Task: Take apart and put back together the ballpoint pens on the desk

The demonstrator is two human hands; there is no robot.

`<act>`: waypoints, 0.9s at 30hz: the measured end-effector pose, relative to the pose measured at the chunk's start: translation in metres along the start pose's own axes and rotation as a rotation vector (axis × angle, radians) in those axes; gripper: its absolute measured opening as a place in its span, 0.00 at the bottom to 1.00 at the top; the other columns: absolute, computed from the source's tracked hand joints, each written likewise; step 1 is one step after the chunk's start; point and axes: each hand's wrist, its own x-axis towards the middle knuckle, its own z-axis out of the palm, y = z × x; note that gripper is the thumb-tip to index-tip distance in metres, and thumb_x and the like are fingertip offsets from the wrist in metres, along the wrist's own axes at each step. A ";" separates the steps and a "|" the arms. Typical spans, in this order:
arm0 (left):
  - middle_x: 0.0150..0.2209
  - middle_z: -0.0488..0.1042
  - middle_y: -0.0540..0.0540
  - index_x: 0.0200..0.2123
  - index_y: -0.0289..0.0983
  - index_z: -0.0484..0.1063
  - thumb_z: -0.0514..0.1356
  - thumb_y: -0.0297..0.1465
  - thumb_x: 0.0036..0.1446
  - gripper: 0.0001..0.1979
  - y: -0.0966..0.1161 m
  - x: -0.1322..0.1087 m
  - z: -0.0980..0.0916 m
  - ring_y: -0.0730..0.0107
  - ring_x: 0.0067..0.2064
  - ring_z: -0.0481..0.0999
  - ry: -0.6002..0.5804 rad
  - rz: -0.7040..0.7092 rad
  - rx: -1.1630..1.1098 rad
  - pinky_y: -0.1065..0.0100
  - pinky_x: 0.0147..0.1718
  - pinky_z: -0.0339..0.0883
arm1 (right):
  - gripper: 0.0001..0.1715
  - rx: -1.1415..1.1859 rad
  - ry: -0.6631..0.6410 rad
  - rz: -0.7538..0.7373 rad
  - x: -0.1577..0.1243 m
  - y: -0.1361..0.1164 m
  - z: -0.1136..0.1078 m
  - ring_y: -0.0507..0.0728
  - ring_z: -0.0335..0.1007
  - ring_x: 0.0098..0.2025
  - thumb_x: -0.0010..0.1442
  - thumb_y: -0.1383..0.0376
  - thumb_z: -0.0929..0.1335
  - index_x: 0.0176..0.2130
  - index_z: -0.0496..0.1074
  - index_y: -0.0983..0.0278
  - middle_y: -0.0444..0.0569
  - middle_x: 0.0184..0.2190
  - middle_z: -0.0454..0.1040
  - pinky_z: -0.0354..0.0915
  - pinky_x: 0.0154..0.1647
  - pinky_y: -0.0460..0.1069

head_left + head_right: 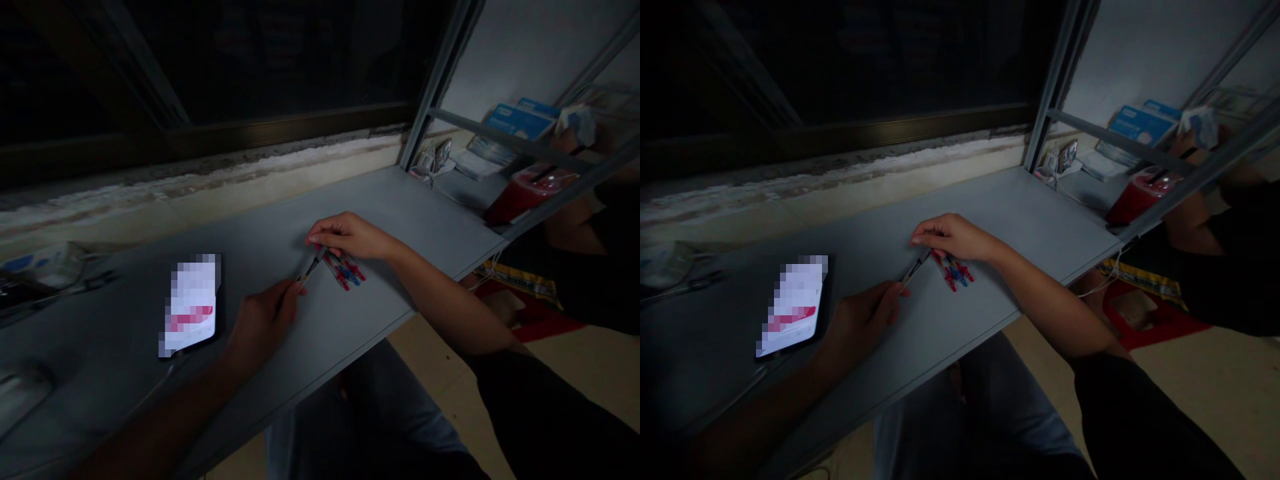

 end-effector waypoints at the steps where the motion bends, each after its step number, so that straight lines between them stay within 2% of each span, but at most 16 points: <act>1: 0.19 0.69 0.55 0.37 0.36 0.78 0.52 0.42 0.70 0.20 -0.001 -0.001 0.000 0.73 0.19 0.68 0.001 0.006 0.015 0.71 0.23 0.60 | 0.14 -0.006 -0.011 0.011 0.000 0.000 0.000 0.46 0.58 0.21 0.69 0.60 0.68 0.42 0.77 0.69 0.37 0.18 0.65 0.56 0.24 0.42; 5: 0.20 0.70 0.54 0.35 0.36 0.78 0.54 0.40 0.70 0.18 -0.002 -0.002 0.002 0.74 0.20 0.69 0.013 0.038 0.043 0.71 0.24 0.60 | 0.12 0.024 -0.058 0.088 0.000 -0.001 -0.001 0.46 0.57 0.20 0.67 0.61 0.70 0.37 0.75 0.69 0.37 0.17 0.65 0.55 0.23 0.43; 8: 0.21 0.70 0.54 0.34 0.36 0.77 0.52 0.39 0.71 0.19 0.000 -0.001 0.002 0.75 0.21 0.69 0.008 0.070 -0.057 0.72 0.25 0.61 | 0.17 0.168 -0.056 0.119 -0.003 -0.007 0.002 0.46 0.53 0.17 0.65 0.55 0.72 0.36 0.74 0.68 0.35 0.15 0.62 0.51 0.19 0.44; 10: 0.20 0.69 0.54 0.38 0.35 0.77 0.50 0.40 0.72 0.20 0.001 0.001 0.002 0.75 0.21 0.68 0.016 0.049 -0.140 0.73 0.24 0.60 | 0.18 0.306 -0.038 0.110 -0.005 -0.010 0.006 0.46 0.58 0.19 0.64 0.54 0.72 0.39 0.76 0.68 0.38 0.19 0.67 0.54 0.21 0.44; 13: 0.20 0.69 0.55 0.41 0.35 0.76 0.49 0.40 0.73 0.19 -0.001 0.001 0.003 0.75 0.22 0.68 0.005 0.042 -0.195 0.73 0.25 0.61 | 0.21 0.475 0.008 0.149 -0.007 -0.012 0.012 0.47 0.62 0.21 0.63 0.51 0.72 0.41 0.78 0.68 0.39 0.19 0.68 0.58 0.23 0.44; 17: 0.21 0.70 0.55 0.34 0.37 0.73 0.53 0.38 0.72 0.16 -0.005 -0.003 0.007 0.77 0.22 0.67 -0.027 0.064 -0.135 0.74 0.25 0.60 | 0.24 0.500 0.057 0.208 -0.003 -0.008 0.024 0.48 0.62 0.21 0.62 0.48 0.72 0.40 0.80 0.68 0.40 0.19 0.68 0.58 0.24 0.45; 19: 0.23 0.70 0.55 0.35 0.37 0.73 0.56 0.37 0.71 0.13 -0.007 -0.004 0.009 0.78 0.22 0.67 -0.003 0.069 -0.093 0.74 0.25 0.59 | 0.25 0.458 0.087 0.222 -0.001 -0.006 0.029 0.47 0.59 0.20 0.62 0.47 0.72 0.39 0.81 0.68 0.40 0.18 0.67 0.56 0.22 0.45; 22: 0.24 0.71 0.55 0.39 0.36 0.74 0.59 0.35 0.68 0.09 -0.008 -0.005 0.010 0.77 0.24 0.68 0.035 0.070 -0.040 0.74 0.25 0.59 | 0.26 0.376 0.161 0.230 0.000 -0.006 0.035 0.47 0.57 0.19 0.62 0.46 0.71 0.37 0.81 0.67 0.40 0.17 0.66 0.54 0.21 0.45; 24: 0.24 0.71 0.55 0.47 0.36 0.73 0.58 0.34 0.69 0.09 -0.008 -0.006 0.009 0.77 0.23 0.69 0.022 0.071 -0.043 0.74 0.25 0.59 | 0.27 0.342 0.198 0.227 -0.001 -0.008 0.036 0.47 0.58 0.19 0.61 0.45 0.71 0.35 0.80 0.67 0.41 0.17 0.66 0.54 0.21 0.45; 27: 0.27 0.74 0.56 0.65 0.37 0.62 0.61 0.35 0.68 0.25 -0.007 -0.008 0.008 0.76 0.24 0.70 -0.071 0.125 -0.113 0.74 0.25 0.63 | 0.26 0.324 0.189 0.239 -0.002 -0.010 0.034 0.47 0.60 0.19 0.61 0.45 0.72 0.34 0.78 0.67 0.41 0.18 0.68 0.54 0.20 0.45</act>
